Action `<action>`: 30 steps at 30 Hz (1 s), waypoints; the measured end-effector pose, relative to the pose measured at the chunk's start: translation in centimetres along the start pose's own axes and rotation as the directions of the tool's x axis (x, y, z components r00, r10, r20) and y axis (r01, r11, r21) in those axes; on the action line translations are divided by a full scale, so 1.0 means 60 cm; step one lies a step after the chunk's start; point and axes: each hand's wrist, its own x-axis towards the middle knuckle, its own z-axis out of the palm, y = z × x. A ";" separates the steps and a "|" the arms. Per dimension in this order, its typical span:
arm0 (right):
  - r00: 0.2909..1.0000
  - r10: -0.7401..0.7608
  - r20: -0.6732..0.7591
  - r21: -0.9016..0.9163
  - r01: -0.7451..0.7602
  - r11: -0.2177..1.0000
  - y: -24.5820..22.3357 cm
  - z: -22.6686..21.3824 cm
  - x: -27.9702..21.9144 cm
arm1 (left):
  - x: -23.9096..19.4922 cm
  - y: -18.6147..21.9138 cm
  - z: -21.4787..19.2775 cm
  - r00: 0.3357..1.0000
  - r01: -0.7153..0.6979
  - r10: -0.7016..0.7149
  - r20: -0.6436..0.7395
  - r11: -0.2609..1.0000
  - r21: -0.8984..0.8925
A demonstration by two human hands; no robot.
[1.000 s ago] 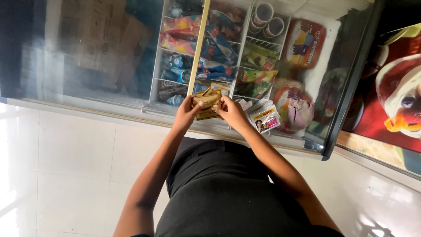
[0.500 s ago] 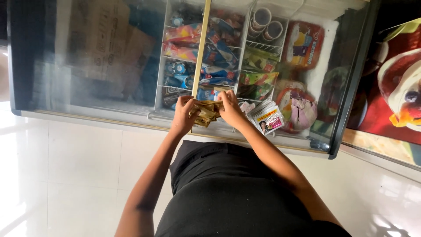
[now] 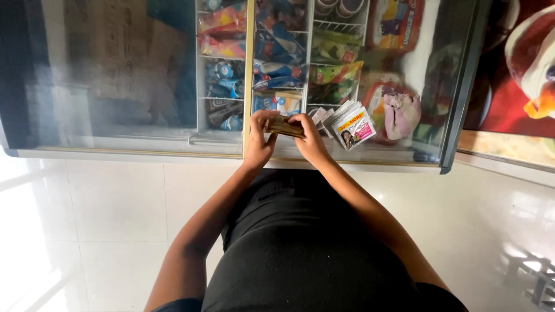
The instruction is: Organizing and restocking various product sachets on a freezer top and store shelves.
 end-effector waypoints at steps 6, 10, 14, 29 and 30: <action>0.981 0.019 -0.196 0.039 -0.011 0.999 -0.019 0.012 -0.009 | -0.009 -0.037 0.014 1.000 -0.018 0.013 0.022 0.977 0.213; 0.950 -0.029 -0.310 0.050 0.046 0.998 -0.044 0.011 -0.011 | -0.013 -0.032 0.029 0.999 -0.033 0.033 0.004 0.953 0.301; 0.954 0.000 -0.301 0.041 0.013 0.999 -0.019 0.019 -0.025 | -0.021 -0.041 0.036 0.998 -0.042 0.054 -0.019 0.912 0.407; 0.820 -0.190 -0.539 -0.165 0.119 0.979 -0.099 -0.072 -0.165 | -0.046 -0.008 0.132 0.960 0.146 -0.089 0.265 0.969 -0.201; 0.796 -0.198 -0.572 -0.183 0.112 0.977 -0.093 -0.084 -0.188 | -0.045 0.005 0.157 0.950 0.135 -0.067 0.304 0.968 -0.209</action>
